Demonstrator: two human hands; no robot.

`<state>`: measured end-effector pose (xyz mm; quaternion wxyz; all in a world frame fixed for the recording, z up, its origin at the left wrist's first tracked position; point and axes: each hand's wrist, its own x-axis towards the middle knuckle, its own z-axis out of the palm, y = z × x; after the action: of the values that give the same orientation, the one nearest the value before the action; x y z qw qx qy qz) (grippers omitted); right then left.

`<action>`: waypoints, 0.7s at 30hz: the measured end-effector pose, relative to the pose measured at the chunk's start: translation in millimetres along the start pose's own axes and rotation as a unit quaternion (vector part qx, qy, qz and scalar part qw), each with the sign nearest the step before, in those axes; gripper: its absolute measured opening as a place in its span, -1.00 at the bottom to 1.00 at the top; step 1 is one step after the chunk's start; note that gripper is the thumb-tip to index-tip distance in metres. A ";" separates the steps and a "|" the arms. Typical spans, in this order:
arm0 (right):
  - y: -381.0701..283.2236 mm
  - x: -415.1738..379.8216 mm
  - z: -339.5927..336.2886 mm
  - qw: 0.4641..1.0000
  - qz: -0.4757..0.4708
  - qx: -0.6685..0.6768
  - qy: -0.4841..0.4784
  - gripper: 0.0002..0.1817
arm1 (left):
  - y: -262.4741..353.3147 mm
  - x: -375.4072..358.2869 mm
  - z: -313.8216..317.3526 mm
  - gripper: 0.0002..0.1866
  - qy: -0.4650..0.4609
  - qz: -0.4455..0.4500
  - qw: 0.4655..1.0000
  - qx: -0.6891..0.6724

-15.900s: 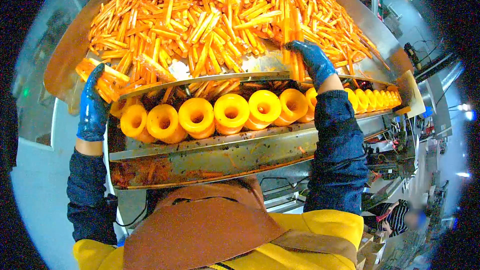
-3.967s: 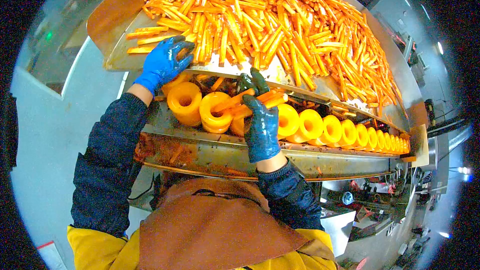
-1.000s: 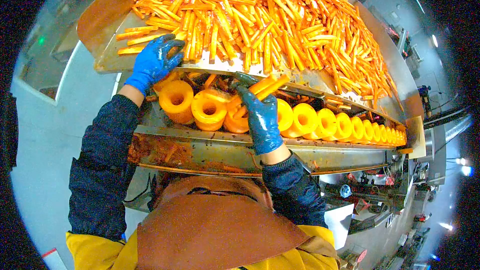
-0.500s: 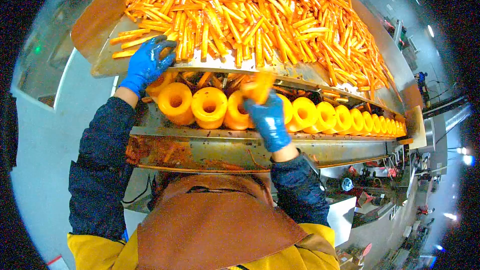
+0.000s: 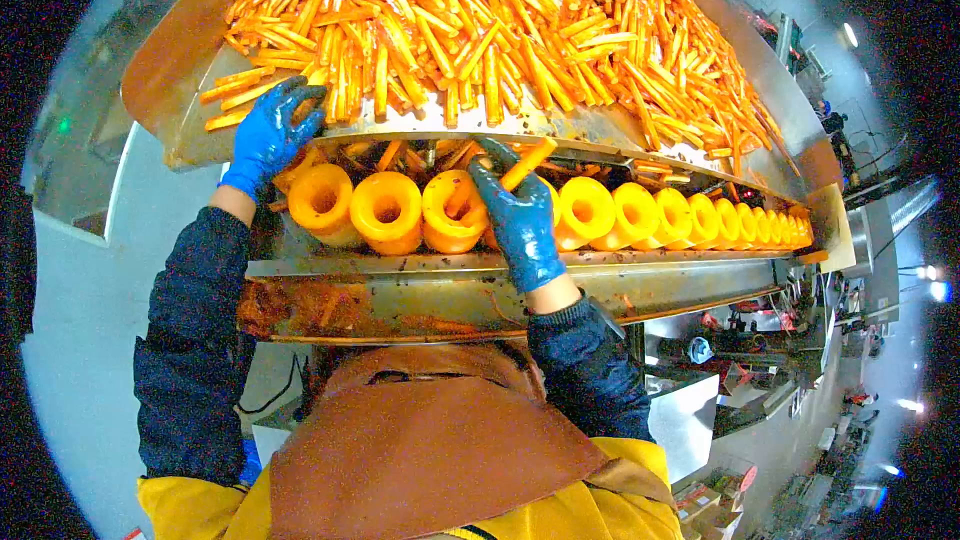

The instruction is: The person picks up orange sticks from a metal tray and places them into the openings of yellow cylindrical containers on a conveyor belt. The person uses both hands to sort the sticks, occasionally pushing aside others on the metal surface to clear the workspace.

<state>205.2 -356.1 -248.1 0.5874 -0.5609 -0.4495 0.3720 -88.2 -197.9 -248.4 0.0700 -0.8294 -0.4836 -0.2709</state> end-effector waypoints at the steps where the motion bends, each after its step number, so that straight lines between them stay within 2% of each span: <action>1: 0.0 0.6 0.6 0.999 -0.025 -0.005 0.019 -0.66 | 0.4 0.0 -1.2 -0.66 0.000 -0.002 1.000 0.001; 3: -3.3 1.7 -3.8 0.996 -0.059 -0.043 0.045 -0.67 | 2.7 -2.2 -2.8 -0.66 0.002 -0.004 1.000 -0.007; 5: -9.0 0.1 8.6 0.994 -0.093 -0.007 0.064 -0.71 | -0.1 -1.9 0.1 -0.66 0.000 -0.007 1.000 -0.008; 7: -19.1 -6.6 24.0 0.999 0.006 -0.043 -0.003 -0.76 | -0.9 -0.8 2.3 -0.66 -0.001 -0.006 1.000 -0.010; 8: -7.0 -4.7 31.7 0.996 -0.023 -0.070 -0.049 -0.80 | -0.8 -1.1 2.3 -0.66 0.003 -0.003 1.000 -0.012; 9: 6.2 -1.4 35.7 0.989 0.011 -0.117 -0.084 -0.70 | -1.4 -1.6 2.0 -0.66 0.008 -0.001 1.000 -0.013; 11: 1.0 1.4 29.5 0.937 -0.067 -0.315 -0.138 -0.56 | -4.3 -2.3 0.0 -0.66 0.009 0.006 1.000 -0.026; 13: -19.0 6.9 14.4 0.924 -0.092 -0.315 -0.196 -0.45 | -4.8 -0.6 -2.4 -0.66 0.009 0.015 0.999 -0.040; 14: -24.7 13.3 3.5 0.916 -0.089 -0.322 -0.224 -0.49 | -2.7 2.5 -6.4 -0.65 0.019 0.009 0.999 -0.040; 15: -37.3 30.4 -8.4 0.883 -0.122 -0.362 -0.273 -0.53 | -0.6 7.8 -9.6 -0.64 0.027 0.003 0.999 -0.041; 16: -53.5 45.9 -10.5 0.900 -0.089 -0.373 -0.209 -0.55 | 5.1 17.2 -11.6 -0.55 0.026 -0.007 0.999 -0.040; 17: -64.3 62.9 -11.1 0.911 -0.054 -0.382 -0.144 -0.56 | 13.4 28.6 -10.6 -0.55 0.026 -0.005 0.999 -0.041; 19: -64.2 111.4 -11.7 0.871 -0.138 -0.468 -0.059 -0.54 | 33.3 54.0 -9.4 -0.54 -0.060 -0.163 0.979 -0.107; 20: -56.7 136.5 -9.6 0.839 -0.135 -0.523 -0.068 -0.54 | 41.2 68.1 -18.4 -0.36 -0.183 -0.067 0.980 0.025; 21: -47.8 158.6 -6.2 0.803 -0.132 -0.576 -0.077 -0.53 | 48.6 84.2 -13.8 -0.36 -0.182 -0.067 0.981 0.026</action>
<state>258.5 -213.4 -182.8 0.1635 -0.7006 -0.6945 0.0055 -20.3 -164.2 -186.1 -0.0162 -0.8284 -0.5497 -0.1069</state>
